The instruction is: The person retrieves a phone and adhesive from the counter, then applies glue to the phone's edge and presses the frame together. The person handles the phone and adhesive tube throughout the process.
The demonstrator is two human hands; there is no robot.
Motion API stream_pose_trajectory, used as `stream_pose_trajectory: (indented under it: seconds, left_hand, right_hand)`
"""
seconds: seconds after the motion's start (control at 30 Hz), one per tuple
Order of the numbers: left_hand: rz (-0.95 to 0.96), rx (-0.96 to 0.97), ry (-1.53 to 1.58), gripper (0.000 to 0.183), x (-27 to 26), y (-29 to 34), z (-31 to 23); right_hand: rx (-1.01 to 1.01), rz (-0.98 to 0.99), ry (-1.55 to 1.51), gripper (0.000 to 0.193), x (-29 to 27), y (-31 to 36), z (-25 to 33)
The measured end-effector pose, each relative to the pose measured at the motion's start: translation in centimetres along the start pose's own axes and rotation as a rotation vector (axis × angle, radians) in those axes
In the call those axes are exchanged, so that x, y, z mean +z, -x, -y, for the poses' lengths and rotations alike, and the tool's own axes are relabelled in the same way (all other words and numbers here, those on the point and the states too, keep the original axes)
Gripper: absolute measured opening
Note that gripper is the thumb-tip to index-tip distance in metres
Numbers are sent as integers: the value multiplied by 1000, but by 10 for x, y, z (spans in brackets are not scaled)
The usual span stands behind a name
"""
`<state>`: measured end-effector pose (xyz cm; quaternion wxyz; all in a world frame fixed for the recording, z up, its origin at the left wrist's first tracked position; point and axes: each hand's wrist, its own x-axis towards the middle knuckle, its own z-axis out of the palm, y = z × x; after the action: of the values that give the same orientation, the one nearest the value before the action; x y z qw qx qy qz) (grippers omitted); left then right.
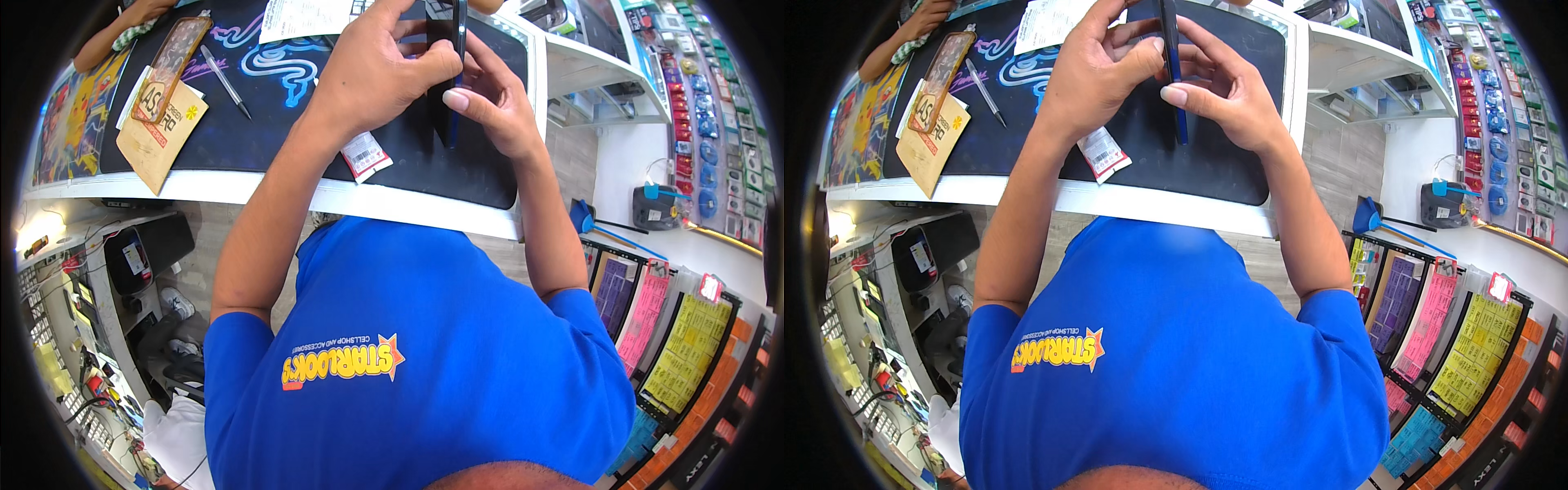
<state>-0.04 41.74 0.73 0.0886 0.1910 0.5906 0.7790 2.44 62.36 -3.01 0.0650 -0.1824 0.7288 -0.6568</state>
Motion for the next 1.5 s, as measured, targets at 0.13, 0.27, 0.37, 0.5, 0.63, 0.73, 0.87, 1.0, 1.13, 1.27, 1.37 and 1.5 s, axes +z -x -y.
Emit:
stream_pose_trajectory:
  seconds: [0.13, 0.27, 0.37, 0.5, 0.63, 0.73, 0.87, 1.0, 1.13, 1.27, 1.37, 1.5]
  left_hand:
    - [3, 26, 6, 66, -2, 1, 0]
    - [22, 58, 33, 67, -3, 0, 4]
    - [8, -1, 10, 67, 0, 1, -1]
    - [48, 27, -72, 67, -1, -1, 2]
    - [73, 211, -311, 72, -1, -1, 3]
    - [38, 384, -428, 72, 3, 1, 18]
    - [112, 492, -601, 80, 7, 8, 12]
    - [169, 566, -626, 86, 9, 12, 17]
    - [168, 553, -620, 89, 9, 18, 16]
    - [155, 515, -656, 91, 9, 19, 11]
    - [121, 526, -679, 86, 8, 18, 14]
    - [34, 591, -663, 77, 10, 17, 15]
  right_hand:
    - [45, -11, 27, 93, 0, -1, 1]
    - [47, -7, 29, 94, -1, -2, 0]
    - [8, 6, -3, 89, 4, -2, 4]
    - [6, -31, -35, 85, 6, -1, 5]
    - [-5, -41, -66, 86, 2, -1, 5]
    - [-36, -3, -117, 93, -5, -1, 2]
    - [-55, 6, -100, 102, -9, 8, 7]
    - [-149, 2, -18, 104, -11, 18, 2]
    - [-213, 34, 32, 102, -10, 18, 10]
    - [-212, 51, -14, 101, -14, 17, 9]
    - [-210, 44, 14, 100, -14, 17, 12]
    - [-202, 37, -11, 98, -12, 16, 11]
